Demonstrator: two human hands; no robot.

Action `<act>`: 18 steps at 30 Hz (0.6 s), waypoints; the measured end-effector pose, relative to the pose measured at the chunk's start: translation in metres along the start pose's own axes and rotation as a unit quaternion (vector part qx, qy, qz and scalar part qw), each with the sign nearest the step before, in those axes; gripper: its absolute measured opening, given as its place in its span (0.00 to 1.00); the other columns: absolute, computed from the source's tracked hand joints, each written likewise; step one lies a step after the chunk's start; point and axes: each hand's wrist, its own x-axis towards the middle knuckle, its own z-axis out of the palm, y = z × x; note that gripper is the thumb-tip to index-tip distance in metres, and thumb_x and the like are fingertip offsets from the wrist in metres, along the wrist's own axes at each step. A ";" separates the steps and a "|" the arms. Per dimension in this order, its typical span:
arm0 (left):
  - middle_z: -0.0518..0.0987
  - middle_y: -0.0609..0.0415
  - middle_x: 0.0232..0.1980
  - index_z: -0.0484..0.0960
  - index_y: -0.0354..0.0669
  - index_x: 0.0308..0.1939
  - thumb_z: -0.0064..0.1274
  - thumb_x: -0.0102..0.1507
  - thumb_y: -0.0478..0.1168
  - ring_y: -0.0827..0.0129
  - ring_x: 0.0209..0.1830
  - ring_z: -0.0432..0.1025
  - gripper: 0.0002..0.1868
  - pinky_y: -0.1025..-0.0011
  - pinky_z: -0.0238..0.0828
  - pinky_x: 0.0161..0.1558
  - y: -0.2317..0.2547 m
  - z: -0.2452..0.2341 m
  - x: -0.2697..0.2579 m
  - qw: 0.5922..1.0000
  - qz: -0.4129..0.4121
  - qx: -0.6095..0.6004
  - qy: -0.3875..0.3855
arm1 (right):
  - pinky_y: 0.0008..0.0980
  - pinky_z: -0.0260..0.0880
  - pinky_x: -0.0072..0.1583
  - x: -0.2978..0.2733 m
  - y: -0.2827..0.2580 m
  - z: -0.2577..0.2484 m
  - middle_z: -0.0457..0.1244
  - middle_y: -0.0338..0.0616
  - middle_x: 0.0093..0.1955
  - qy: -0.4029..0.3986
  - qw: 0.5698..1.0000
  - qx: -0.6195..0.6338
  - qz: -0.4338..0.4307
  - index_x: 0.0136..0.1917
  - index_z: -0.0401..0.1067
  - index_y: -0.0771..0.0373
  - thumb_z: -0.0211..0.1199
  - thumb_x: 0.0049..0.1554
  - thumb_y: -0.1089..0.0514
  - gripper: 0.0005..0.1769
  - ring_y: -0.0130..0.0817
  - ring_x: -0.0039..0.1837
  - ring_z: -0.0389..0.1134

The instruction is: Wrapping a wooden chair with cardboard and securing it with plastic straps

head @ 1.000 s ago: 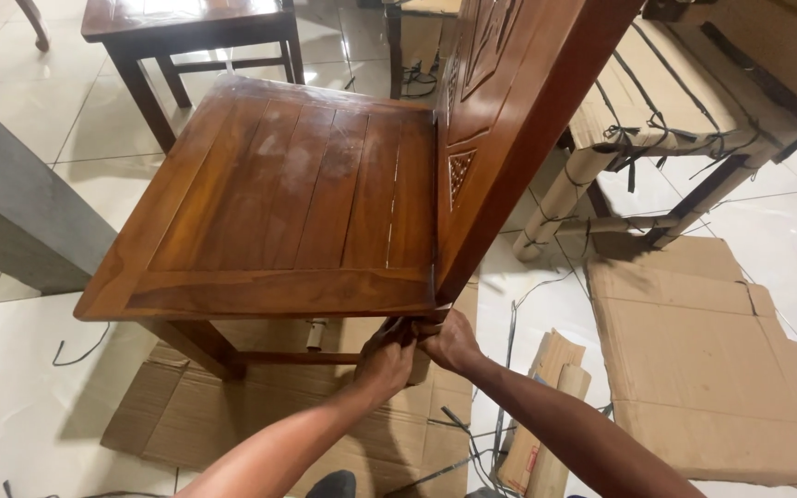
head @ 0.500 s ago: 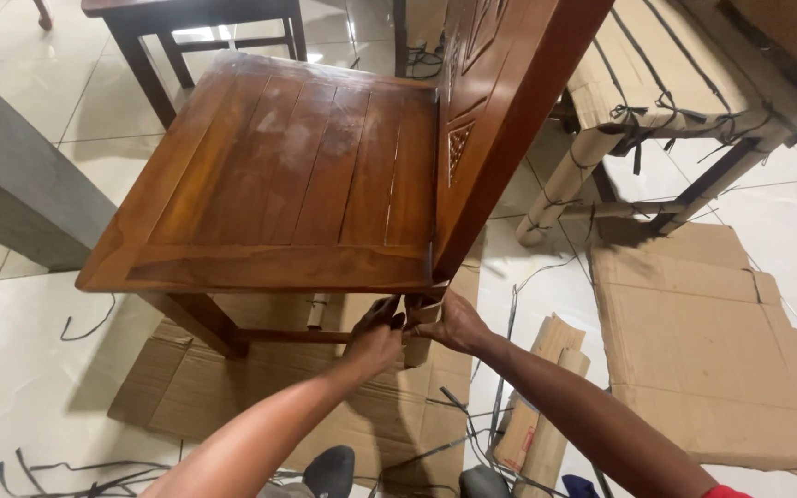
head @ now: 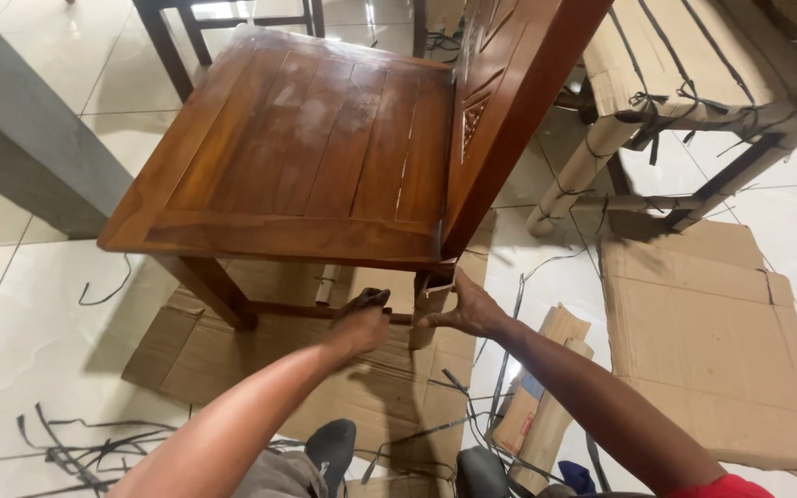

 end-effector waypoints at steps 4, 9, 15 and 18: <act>0.74 0.33 0.66 0.71 0.35 0.70 0.34 0.67 0.48 0.41 0.68 0.68 0.31 0.42 0.66 0.64 -0.008 0.008 -0.008 1.000 0.001 0.016 0.016 | 0.58 0.57 0.76 0.005 0.002 -0.003 0.59 0.49 0.74 -0.014 1.000 -0.028 0.004 0.71 0.55 0.53 0.81 0.43 0.38 0.52 0.57 0.77 0.57; 0.80 0.38 0.53 0.79 0.40 0.61 0.36 0.65 0.43 0.45 0.59 0.75 0.25 0.44 0.73 0.53 -0.011 0.022 -0.034 0.987 0.005 0.136 0.083 | 0.60 0.59 0.75 0.012 0.010 0.000 0.56 0.51 0.77 -0.045 0.997 -0.065 0.012 0.75 0.53 0.53 0.83 0.41 0.37 0.59 0.60 0.76 0.57; 0.83 0.37 0.53 0.84 0.37 0.53 0.41 0.66 0.45 0.44 0.57 0.76 0.22 0.51 0.75 0.48 -0.048 -0.040 -0.072 0.995 -0.038 0.048 -0.075 | 0.57 0.58 0.76 0.029 0.057 0.006 0.60 0.53 0.75 -0.103 0.969 -0.204 0.090 0.80 0.51 0.59 0.83 0.43 0.37 0.64 0.51 0.78 0.57; 0.79 0.34 0.61 0.79 0.35 0.60 0.37 0.69 0.48 0.41 0.64 0.72 0.25 0.48 0.71 0.60 -0.087 -0.038 -0.072 0.988 -0.027 0.113 -0.101 | 0.53 0.69 0.66 0.049 0.121 0.013 0.68 0.51 0.64 -0.148 0.921 -0.351 0.084 0.72 0.66 0.57 0.79 0.45 0.31 0.50 0.49 0.69 0.68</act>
